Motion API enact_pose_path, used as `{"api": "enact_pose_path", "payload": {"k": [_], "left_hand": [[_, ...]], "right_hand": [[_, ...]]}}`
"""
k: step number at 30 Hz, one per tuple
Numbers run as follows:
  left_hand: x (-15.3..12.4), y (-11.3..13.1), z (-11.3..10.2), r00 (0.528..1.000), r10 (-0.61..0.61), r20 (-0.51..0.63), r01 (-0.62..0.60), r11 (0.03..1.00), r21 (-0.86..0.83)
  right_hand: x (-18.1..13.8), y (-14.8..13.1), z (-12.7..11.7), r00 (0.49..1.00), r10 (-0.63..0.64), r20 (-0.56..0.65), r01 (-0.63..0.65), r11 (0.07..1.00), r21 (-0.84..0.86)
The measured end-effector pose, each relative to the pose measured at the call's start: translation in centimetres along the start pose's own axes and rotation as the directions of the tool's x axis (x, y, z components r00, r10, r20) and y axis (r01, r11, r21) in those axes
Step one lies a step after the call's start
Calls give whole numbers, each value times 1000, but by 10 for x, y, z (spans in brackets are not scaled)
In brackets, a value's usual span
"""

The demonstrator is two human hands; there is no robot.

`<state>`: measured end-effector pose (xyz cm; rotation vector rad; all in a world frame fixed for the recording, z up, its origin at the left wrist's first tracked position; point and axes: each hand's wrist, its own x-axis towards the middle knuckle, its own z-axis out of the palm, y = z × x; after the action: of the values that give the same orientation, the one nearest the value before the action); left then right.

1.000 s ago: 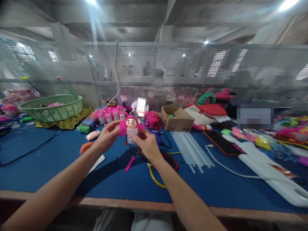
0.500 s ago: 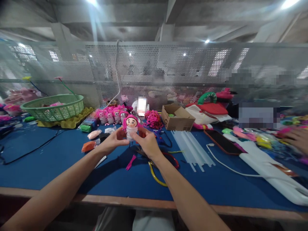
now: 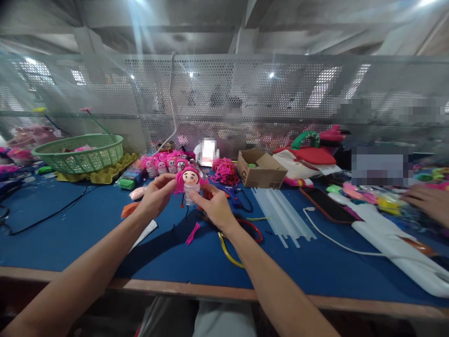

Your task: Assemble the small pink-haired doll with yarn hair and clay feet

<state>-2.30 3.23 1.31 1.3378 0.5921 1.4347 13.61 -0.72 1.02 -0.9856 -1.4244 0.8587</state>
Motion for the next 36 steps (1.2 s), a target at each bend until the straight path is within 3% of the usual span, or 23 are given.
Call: {"api": "enact_pose_path", "payload": {"k": [6,9,15,21,25,30,33,36], "left_hand": [[-8,1,11,956,-182,231,188,982,-4],[-10,1,14,958,-188,217,203,978,-52],[-8,3,13,967,-163,197,187,976,-109],[-10,3,13,938,-209,276,236,969,-69],[-8,0,10,957,-185,224,198,979,-39],[-4,-8,4,963,-176,202,175,984,23],[-2,-12,0,973,-190,131,171,975,145],[1,-15,-6,977,-208,54,189,951,245]], "right_hand": [[0,1,2,1000,-11,4,11,997,-72],[-2,-2,2,999,-41,4,41,996,-83],[2,-7,-8,942,-195,-273,136,966,-220],[12,1,-12,977,-168,-128,148,977,-152],[9,0,-13,968,-169,-184,143,979,-145],[6,0,-14,994,-51,-94,43,995,-88],[8,5,-14,984,124,-131,-112,989,98],[11,11,-18,943,308,-130,-258,917,304]]}}
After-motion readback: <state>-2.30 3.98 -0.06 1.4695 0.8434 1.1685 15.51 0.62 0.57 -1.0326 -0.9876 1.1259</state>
